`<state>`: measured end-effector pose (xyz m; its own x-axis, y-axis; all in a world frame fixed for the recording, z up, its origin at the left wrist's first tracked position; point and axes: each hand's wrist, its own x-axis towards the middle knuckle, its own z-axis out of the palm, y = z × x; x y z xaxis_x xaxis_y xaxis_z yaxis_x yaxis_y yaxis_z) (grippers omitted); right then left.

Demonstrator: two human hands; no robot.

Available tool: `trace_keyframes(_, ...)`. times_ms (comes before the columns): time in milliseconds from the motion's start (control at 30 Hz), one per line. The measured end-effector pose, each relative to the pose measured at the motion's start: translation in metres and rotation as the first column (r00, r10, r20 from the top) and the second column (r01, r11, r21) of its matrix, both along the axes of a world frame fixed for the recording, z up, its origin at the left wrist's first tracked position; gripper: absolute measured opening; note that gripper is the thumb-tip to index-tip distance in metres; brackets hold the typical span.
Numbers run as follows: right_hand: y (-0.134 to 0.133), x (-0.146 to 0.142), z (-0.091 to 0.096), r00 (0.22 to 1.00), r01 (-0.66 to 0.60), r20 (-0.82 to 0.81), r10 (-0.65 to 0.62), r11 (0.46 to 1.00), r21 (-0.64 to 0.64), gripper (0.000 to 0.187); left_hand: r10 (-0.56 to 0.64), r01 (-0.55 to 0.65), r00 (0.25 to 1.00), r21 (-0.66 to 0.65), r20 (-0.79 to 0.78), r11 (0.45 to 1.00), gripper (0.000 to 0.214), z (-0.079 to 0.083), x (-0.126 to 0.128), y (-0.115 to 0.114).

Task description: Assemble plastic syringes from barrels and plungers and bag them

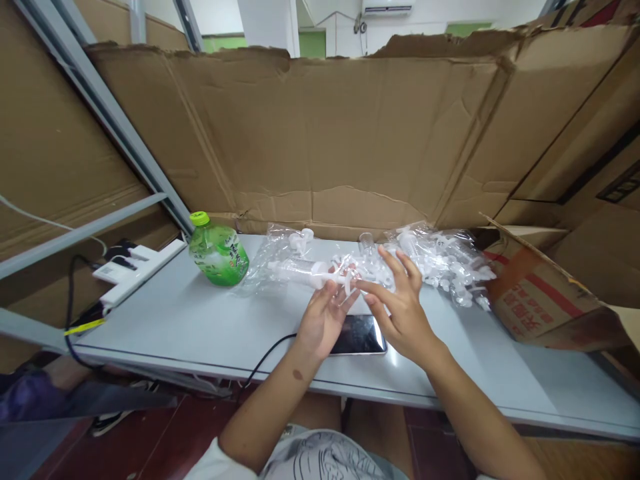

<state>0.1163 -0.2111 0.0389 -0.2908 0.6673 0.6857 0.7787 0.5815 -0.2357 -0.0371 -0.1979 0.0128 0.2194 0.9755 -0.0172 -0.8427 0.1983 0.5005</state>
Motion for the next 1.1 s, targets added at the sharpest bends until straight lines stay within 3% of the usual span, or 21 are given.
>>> trace_keyframes(100, -0.001, 0.004, 0.0, 0.973, 0.037, -0.226, -0.036, 0.999, 0.001, 0.026, 0.034, -0.035, 0.998, 0.003, 0.054, 0.999, 0.025, 0.004, -0.005, 0.005)
trace_keyframes(167, -0.001, 0.005, -0.002, 0.92, -0.074, -0.392, 0.029, 0.992, -0.1, 0.043, 0.064, -0.063, 0.994, -0.016, 0.087, 0.998, 0.017, 0.007, -0.006, 0.007)
trace_keyframes(200, 0.0, 0.004, -0.004, 0.883, -0.176, -0.462, 0.077, 0.968, -0.176, 0.058, 0.075, -0.072, 0.992, -0.036, 0.103, 0.997, 0.012, 0.009, -0.006, 0.008)
trace_keyframes(267, 0.003, -0.001, -0.008, 0.809, -0.383, -0.569, 0.151, 0.869, -0.313, 0.079, 0.084, -0.074, 0.989, -0.09, 0.121, 0.993, 0.006, 0.011, -0.003, 0.009)
trace_keyframes(333, 0.006, -0.008, -0.011, 0.757, -0.504, -0.63, 0.174, 0.769, -0.393, 0.081, 0.072, -0.058, 0.992, -0.136, 0.106, 0.989, 0.005, 0.011, 0.002, 0.01)
trace_keyframes(400, 0.009, -0.016, -0.011, 0.716, -0.55, -0.681, 0.155, 0.726, -0.413, 0.076, 0.015, -0.007, 0.998, -0.132, 0.057, 0.991, 0.006, 0.008, 0.007, 0.01)
trace_keyframes(467, 0.011, -0.022, -0.011, 0.698, -0.546, -0.707, 0.118, 0.726, -0.418, 0.077, -0.066, 0.065, 0.998, -0.098, -0.016, 0.993, 0.015, 0.003, 0.011, 0.01)
trace_keyframes(600, 0.012, -0.028, -0.01, 0.739, -0.463, -0.672, 0.047, 0.76, -0.456, 0.079, -0.213, 0.206, 0.964, -0.063, -0.156, 0.977, 0.032, -0.011, 0.015, 0.011)
trace_keyframes(733, 0.021, -0.025, -0.014, 0.686, -0.463, -0.727, -0.022, 0.758, -0.46, 0.047, -0.406, 0.412, 0.864, -0.045, -0.298, 0.91, 0.04, -0.018, 0.006, 0.01)
trace_keyframes(800, 0.028, -0.021, -0.015, 0.617, -0.488, -0.784, -0.072, 0.746, -0.453, 0.039, -0.488, 0.54, 0.753, -0.01, -0.441, 0.841, 0.042, -0.014, -0.005, 0.007)
trace_keyframes(867, 0.035, -0.017, -0.014, 0.52, -0.55, -0.845, -0.124, 0.708, -0.443, 0.035, -0.497, 0.664, 0.601, 0.044, -0.626, 0.747, 0.046, -0.005, -0.019, 0.002)
trace_keyframes(900, 0.037, -0.015, -0.013, 0.461, -0.595, -0.876, -0.141, 0.683, -0.423, 0.033, -0.433, 0.684, 0.536, 0.073, -0.725, 0.726, 0.045, 0.001, -0.027, 0.0)
trace_keyframes(933, 0.039, -0.013, -0.012, 0.396, -0.649, -0.905, -0.153, 0.651, -0.394, 0.032, -0.283, 0.615, 0.534, 0.136, -0.796, 0.777, 0.041, 0.006, -0.035, -0.001)
trace_keyframes(967, 0.041, -0.011, -0.01, 0.332, -0.705, -0.929, -0.164, 0.611, -0.36, 0.031, -0.061, 0.46, 0.534, 0.229, -0.843, 0.858, 0.037, 0.01, -0.042, 0.0)
trace_keyframes(1000, 0.041, -0.009, -0.009, 0.271, -0.756, -0.948, -0.168, 0.572, -0.318, 0.031, 0.197, 0.268, 0.478, 0.356, -0.856, 0.895, 0.033, 0.014, -0.049, 0.003)
trace_keyframes(1033, 0.041, -0.007, -0.007, 0.22, -0.798, -0.962, -0.163, 0.538, -0.274, 0.03, 0.439, 0.078, 0.357, 0.494, -0.825, 0.866, 0.03, 0.016, -0.055, 0.007)
trace_keyframes(1067, 0.041, -0.005, -0.005, 0.181, -0.831, -0.971, -0.156, 0.504, -0.236, 0.03, 0.594, -0.017, 0.212, 0.604, -0.776, 0.797, 0.03, 0.017, -0.061, 0.012)
trace_keyframes(1100, 0.041, -0.004, -0.003, 0.153, -0.858, -0.978, -0.145, 0.472, -0.204, 0.03, 0.663, -0.04, 0.113, 0.663, -0.74, 0.747, 0.037, 0.016, -0.065, 0.018)
